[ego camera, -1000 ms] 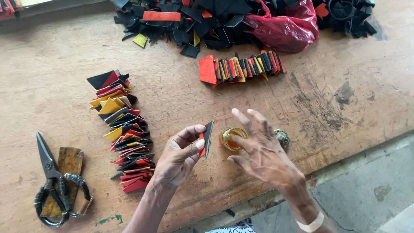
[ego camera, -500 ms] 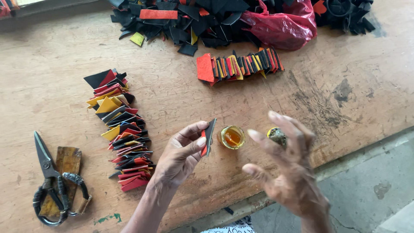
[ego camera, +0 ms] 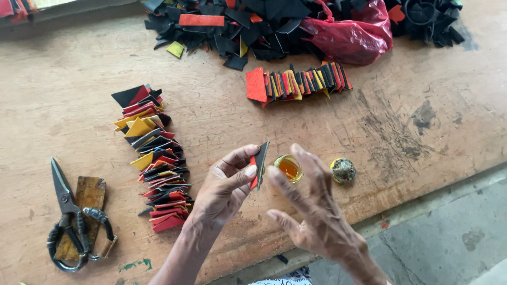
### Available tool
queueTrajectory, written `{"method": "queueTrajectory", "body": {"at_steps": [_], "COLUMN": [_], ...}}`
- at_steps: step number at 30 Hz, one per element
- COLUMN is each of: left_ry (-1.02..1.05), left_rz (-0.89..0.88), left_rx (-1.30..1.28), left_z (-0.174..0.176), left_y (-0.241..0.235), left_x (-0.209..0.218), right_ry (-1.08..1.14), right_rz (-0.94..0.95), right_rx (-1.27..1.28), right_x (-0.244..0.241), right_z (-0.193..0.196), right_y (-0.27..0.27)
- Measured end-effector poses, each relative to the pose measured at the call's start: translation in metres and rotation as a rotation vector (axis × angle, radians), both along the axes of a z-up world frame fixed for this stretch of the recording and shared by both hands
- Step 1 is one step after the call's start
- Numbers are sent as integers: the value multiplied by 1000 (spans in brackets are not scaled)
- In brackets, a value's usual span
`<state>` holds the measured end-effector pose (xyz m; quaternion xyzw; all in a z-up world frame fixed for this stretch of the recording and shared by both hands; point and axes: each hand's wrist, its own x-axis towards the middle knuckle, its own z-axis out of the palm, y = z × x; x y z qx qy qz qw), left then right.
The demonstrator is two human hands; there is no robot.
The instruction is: The person repeatedly picks small colored triangular pieces from a pile, applies a yellow adhesive from a small jar to one side, and places each piece onto a growing stack on the table. The process continues with multiple pieces of different colors, building a layered stack.
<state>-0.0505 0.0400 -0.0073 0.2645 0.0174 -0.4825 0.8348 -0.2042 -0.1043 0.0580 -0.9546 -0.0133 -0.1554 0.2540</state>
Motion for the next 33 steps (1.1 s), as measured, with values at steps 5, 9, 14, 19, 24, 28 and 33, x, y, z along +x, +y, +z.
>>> {"method": "queueTrajectory", "body": {"at_steps": [5,9,14,19,24,28,33], "left_ry": [2,6,-162,-960,-703,-753,-971], "left_rz": [28,-65,-67,315,149,174,254], "left_rx": [1,-53,1,347,570,609,687], "left_z": [4,8,18,8,-12,-30,-44], "left_y": [-2,4,8,-16,-43,-70,-109], "left_x": [2,0,1,34,68,92,125], "right_ry": [-17,-113,-93,-206,-224,-166,-130], "right_rz": [133,-54,-253,-281,-245,-240,-235], "right_rx": [10,-214,-244,-81,-44,-30,72], "right_x": [0,21,33,11,10,2,-1], "right_z": [-9,-20,-13,4,0,-6,-16], "right_y": [5,-15,-48,-50,-49,-46,-47]}}
